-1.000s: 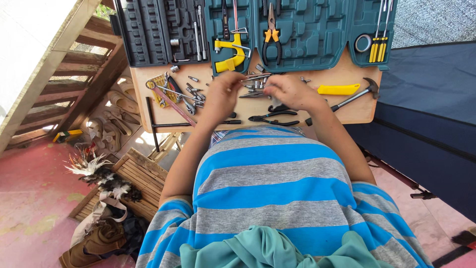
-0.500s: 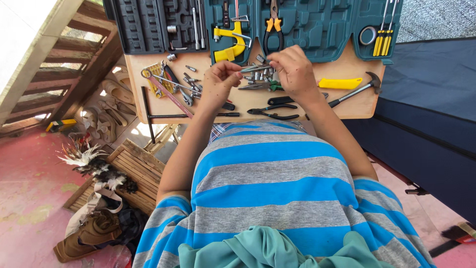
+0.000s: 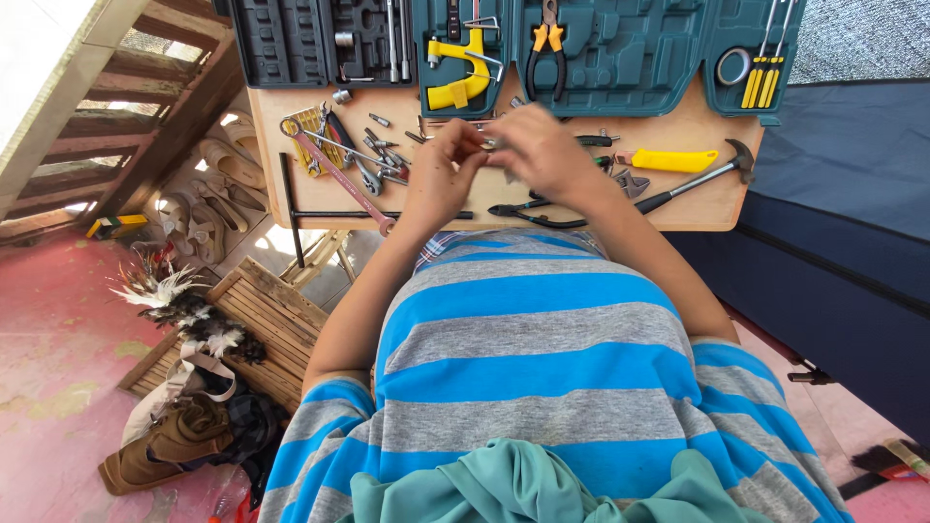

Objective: The person sets down a saw frame and cleans various metal tool parts and an allen wrench set by wiping them with a cloth by hand.

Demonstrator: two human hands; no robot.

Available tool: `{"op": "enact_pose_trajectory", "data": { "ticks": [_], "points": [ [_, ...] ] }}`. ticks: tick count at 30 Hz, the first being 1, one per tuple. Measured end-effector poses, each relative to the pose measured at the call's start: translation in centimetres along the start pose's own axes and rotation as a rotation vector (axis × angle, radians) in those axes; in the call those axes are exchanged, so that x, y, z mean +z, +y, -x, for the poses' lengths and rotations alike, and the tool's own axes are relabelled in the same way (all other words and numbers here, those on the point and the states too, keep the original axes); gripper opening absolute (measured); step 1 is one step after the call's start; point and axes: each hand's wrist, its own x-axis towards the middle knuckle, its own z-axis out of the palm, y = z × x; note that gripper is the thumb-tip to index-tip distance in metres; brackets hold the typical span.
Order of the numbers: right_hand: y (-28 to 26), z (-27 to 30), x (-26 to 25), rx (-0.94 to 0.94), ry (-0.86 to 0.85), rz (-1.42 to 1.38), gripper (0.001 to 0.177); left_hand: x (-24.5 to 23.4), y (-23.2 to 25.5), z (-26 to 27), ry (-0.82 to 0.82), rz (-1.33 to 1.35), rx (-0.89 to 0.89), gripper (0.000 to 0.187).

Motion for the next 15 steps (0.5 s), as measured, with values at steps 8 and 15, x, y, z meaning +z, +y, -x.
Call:
{"op": "enact_pose_trajectory", "data": {
  "ticks": [8,15],
  "points": [
    [0.7,0.1,-0.1,0.186,-0.294,0.318,0.011,-2.0,-0.7,0.6,0.101,-0.083,0.022,0.016],
    [-0.3,-0.5,2.8,-0.031,-0.234,0.278,0.029,-1.1,-0.6,0.3,0.020,-0.086,0.080,0.014]
  ]
}}
